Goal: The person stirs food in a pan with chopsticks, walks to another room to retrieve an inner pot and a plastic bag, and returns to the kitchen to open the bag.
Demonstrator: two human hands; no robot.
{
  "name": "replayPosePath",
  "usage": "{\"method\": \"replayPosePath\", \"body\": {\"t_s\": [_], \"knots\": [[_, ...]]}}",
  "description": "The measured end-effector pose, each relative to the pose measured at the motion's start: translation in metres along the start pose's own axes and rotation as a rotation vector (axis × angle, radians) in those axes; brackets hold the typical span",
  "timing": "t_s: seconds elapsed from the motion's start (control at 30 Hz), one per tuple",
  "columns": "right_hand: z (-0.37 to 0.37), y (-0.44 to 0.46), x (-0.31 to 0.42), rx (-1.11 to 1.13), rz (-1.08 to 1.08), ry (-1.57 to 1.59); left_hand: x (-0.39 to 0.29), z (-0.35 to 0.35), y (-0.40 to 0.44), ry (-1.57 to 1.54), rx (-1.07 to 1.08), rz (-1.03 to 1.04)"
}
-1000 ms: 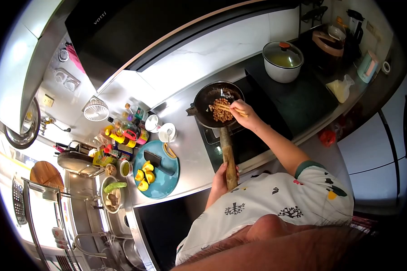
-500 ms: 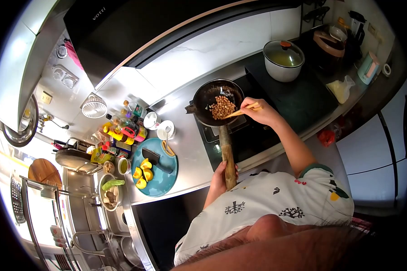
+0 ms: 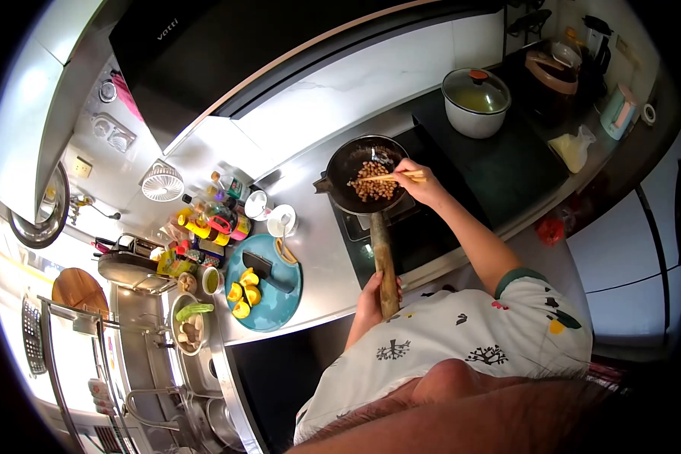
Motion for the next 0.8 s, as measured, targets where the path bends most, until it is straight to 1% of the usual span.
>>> {"method": "replayPosePath", "body": {"t_s": [0.07, 0.13, 0.27, 0.37, 0.5, 0.57, 0.67, 0.8], "knots": [[-0.010, -0.010, 0.010, 0.006, 0.046, -0.073, 0.001, -0.001, -0.001, 0.003, -0.001, 0.006], [-0.018, -0.016, 0.024, 0.025, 0.065, -0.078, 0.002, -0.001, -0.001, -0.029, -0.010, 0.002], [-0.029, -0.018, 0.072, 0.025, -0.006, -0.106, 0.002, 0.001, -0.001, -0.051, -0.006, -0.023], [-0.036, -0.019, 0.097, 0.034, 0.122, -0.264, 0.000, 0.002, -0.002, -0.025, 0.013, -0.021], [-0.027, -0.017, 0.078, 0.076, 0.145, -0.269, 0.002, 0.000, -0.002, -0.033, 0.003, -0.023], [-0.023, -0.012, 0.052, -0.004, 0.073, -0.124, 0.002, 0.000, -0.002, -0.036, 0.001, -0.023], [-0.026, -0.011, 0.037, -0.039, 0.069, -0.075, 0.000, 0.000, -0.001, -0.027, -0.012, -0.005], [-0.023, -0.009, 0.048, -0.078, 0.013, -0.079, 0.003, -0.001, -0.002, -0.019, -0.006, -0.020]]}}
Point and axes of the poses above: each hand's wrist, its own y-axis towards the middle knuckle, its own z-axis out of the palm, x = y × z, the point moved 8 cm from there along y, towards the middle knuckle, and after that the axes turned 10 degrees about y, right-handed, at the moved point
